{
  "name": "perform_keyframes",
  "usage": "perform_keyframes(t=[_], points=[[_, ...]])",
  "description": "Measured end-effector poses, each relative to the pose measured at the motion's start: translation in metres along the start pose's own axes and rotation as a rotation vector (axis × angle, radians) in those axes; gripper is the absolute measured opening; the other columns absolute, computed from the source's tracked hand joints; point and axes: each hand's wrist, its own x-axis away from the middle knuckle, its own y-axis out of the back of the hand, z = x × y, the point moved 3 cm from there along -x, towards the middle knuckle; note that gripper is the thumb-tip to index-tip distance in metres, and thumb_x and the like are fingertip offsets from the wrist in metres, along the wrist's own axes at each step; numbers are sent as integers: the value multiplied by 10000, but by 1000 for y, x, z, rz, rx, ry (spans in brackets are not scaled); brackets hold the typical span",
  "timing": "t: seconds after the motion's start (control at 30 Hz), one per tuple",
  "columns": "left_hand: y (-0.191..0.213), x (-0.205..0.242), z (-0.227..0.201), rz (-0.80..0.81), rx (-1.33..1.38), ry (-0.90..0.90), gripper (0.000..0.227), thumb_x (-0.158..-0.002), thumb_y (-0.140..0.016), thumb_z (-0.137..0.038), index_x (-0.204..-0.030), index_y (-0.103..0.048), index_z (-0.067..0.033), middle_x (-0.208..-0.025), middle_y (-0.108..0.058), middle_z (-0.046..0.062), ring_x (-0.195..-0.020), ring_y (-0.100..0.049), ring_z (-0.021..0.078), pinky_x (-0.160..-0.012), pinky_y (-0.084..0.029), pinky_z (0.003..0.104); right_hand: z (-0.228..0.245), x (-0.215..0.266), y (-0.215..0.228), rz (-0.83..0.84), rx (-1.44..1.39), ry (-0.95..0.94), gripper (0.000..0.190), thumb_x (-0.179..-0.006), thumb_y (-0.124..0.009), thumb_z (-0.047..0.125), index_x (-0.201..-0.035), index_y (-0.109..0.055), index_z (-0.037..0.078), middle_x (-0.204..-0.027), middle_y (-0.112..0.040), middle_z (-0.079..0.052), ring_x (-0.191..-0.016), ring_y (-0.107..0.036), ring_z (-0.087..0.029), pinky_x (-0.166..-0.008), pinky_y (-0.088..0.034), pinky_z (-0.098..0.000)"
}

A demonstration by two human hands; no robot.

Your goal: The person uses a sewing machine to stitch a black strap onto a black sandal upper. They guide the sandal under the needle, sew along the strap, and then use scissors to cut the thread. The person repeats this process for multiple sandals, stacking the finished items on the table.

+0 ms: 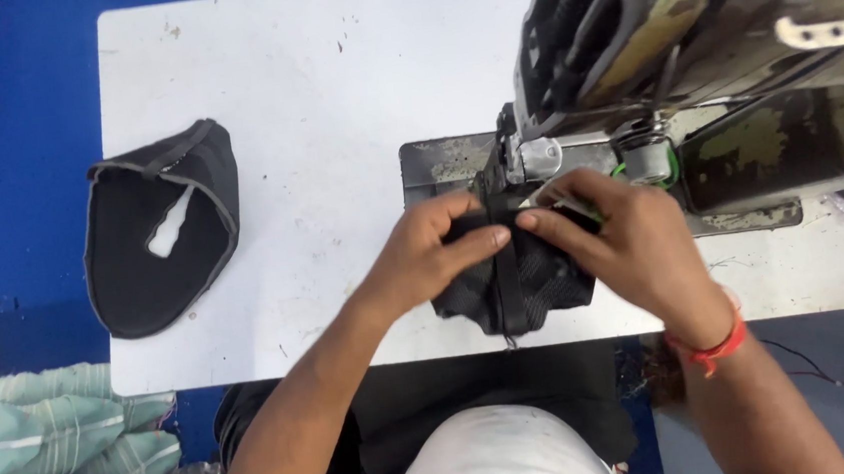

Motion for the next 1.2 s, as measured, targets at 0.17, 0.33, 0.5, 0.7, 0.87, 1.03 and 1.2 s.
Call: perform_keyframes(t=[0.17, 0.33, 0.5, 0.7, 0.87, 1.03, 1.2], points=[[4, -18, 5, -21, 152, 239, 230, -879, -733, -234, -961, -721, -20, -767, -738, 61, -635, -690, 95, -589, -568, 248, -27, -11, -11, 4, -354, 54, 233, -866, -821, 224, -986, -752, 37, -805, -732, -61, -693, -654, -118, -555, -511, -282], [8, -38, 9, -16, 117, 289, 272, -867, -740, -280, -954, -733, -22, -727, -730, 55, -572, -663, 100, -535, -530, 246, -35, -25, -13, -24, -480, 118, 220, -893, -788, 171, -1051, -720, 33, -900, -736, -31, -786, -683, -95, -613, -555, -250], [16, -55, -1, -6, -323, 254, 313, -878, -742, -357, -969, -761, -58, -657, -653, 56, -523, -548, 107, -493, -417, 274, -39, -34, -12, -49, -525, 188, 234, -919, -784, 133, -1133, -763, 42, -958, -782, -58, -823, -702, -104, -682, -558, -244], [18, -59, -1, 5, -265, 89, 319, -897, -716, -372, -968, -755, -63, -720, -721, -9, -632, -654, 68, -590, -514, 252, -35, -35, -11, -61, -608, 239, 220, -928, -772, 110, -1135, -755, 40, -990, -779, -54, -852, -715, -92, -708, -580, -237], [19, -60, -8, -19, -357, 142, 310, -877, -736, -365, -940, -744, -61, -704, -702, 10, -609, -626, 96, -563, -490, 270, -37, -36, -13, -91, -563, 207, 214, -921, -781, 116, -1120, -762, 41, -952, -781, -57, -811, -714, -107, -668, -563, -240], [19, -58, -5, 13, -351, 92, 324, -844, -750, -358, -962, -725, -58, -742, -696, 8, -640, -645, 88, -578, -522, 267, -44, -39, -15, -66, -599, 241, 203, -944, -763, 111, -1139, -759, 55, -1009, -786, -53, -889, -728, -118, -730, -586, -248], [22, -64, 4, 54, -239, 107, 353, -828, -770, -369, -982, -707, -57, -760, -682, 10, -651, -645, 94, -580, -548, 264, -43, -42, -11, -109, -571, 362, 219, -965, -751, 84, -1184, -749, 63, -1096, -779, -55, -974, -735, -136, -821, -609, -268]])
